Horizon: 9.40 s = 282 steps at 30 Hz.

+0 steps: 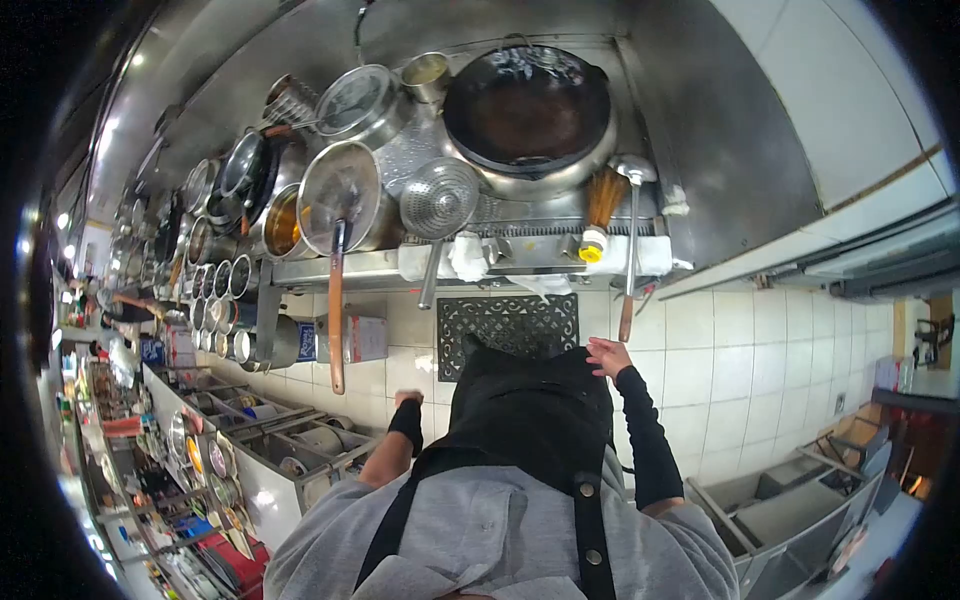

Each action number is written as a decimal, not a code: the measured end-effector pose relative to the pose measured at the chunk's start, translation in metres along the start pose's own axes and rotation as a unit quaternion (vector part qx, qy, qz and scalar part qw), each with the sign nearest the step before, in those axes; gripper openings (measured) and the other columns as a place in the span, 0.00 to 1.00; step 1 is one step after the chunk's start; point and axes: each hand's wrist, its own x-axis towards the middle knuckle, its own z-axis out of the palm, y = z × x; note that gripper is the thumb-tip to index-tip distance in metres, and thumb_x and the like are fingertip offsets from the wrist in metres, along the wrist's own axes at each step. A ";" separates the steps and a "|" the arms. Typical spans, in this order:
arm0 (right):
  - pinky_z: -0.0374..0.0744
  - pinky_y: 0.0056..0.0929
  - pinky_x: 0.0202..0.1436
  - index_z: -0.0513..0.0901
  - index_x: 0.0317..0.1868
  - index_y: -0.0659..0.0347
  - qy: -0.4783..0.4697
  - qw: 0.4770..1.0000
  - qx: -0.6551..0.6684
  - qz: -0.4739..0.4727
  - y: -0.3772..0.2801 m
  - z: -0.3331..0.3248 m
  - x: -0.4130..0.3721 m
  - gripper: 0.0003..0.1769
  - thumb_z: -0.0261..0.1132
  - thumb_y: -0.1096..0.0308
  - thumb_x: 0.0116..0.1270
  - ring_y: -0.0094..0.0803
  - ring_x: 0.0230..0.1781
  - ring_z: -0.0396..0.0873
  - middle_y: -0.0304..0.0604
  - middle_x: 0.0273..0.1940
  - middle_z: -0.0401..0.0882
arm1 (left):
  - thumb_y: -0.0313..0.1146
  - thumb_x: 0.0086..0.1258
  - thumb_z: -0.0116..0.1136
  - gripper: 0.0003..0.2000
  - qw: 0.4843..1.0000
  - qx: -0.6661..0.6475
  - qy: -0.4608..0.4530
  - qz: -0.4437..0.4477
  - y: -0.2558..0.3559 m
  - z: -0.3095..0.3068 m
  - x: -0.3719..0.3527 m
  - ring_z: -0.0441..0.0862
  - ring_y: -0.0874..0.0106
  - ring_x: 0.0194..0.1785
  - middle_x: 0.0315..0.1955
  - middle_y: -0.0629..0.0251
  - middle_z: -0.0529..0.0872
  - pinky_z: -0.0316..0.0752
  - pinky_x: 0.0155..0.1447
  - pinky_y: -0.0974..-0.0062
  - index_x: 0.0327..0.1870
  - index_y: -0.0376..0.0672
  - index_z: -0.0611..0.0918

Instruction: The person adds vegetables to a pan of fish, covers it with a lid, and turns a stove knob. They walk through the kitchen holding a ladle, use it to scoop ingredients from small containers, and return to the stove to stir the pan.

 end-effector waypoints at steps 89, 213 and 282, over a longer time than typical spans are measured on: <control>0.74 0.44 0.46 0.67 0.55 0.69 0.377 0.800 -0.438 -0.159 -0.031 -0.063 0.074 0.30 0.68 0.73 0.52 0.49 0.42 0.72 0.56 0.43 0.69 | 0.37 0.66 0.51 0.16 0.953 -0.031 0.021 0.302 0.166 -0.052 0.101 0.84 0.49 0.50 0.45 0.48 0.87 0.79 0.55 0.59 0.47 0.40 0.85; 0.83 0.24 0.36 0.81 0.48 0.71 -0.250 0.826 -0.101 -0.495 -0.205 1.246 0.037 0.14 0.57 0.65 0.77 0.26 0.30 0.83 0.50 0.35 0.86 | 0.20 0.52 0.54 0.34 0.474 -0.879 0.034 0.025 -0.653 -0.530 0.009 0.78 0.74 0.38 0.42 0.62 0.78 0.80 0.46 0.77 0.66 0.24 0.68; 0.86 0.34 0.31 0.75 0.45 0.76 -0.250 0.942 0.130 -0.184 -0.099 1.487 0.166 0.14 0.52 0.70 0.77 0.41 0.26 0.85 0.61 0.34 0.84 | 0.17 0.55 0.50 0.31 0.424 -0.904 0.050 0.032 -0.673 -0.603 0.077 0.79 0.73 0.38 0.40 0.63 0.76 0.81 0.45 0.73 0.66 0.24 0.68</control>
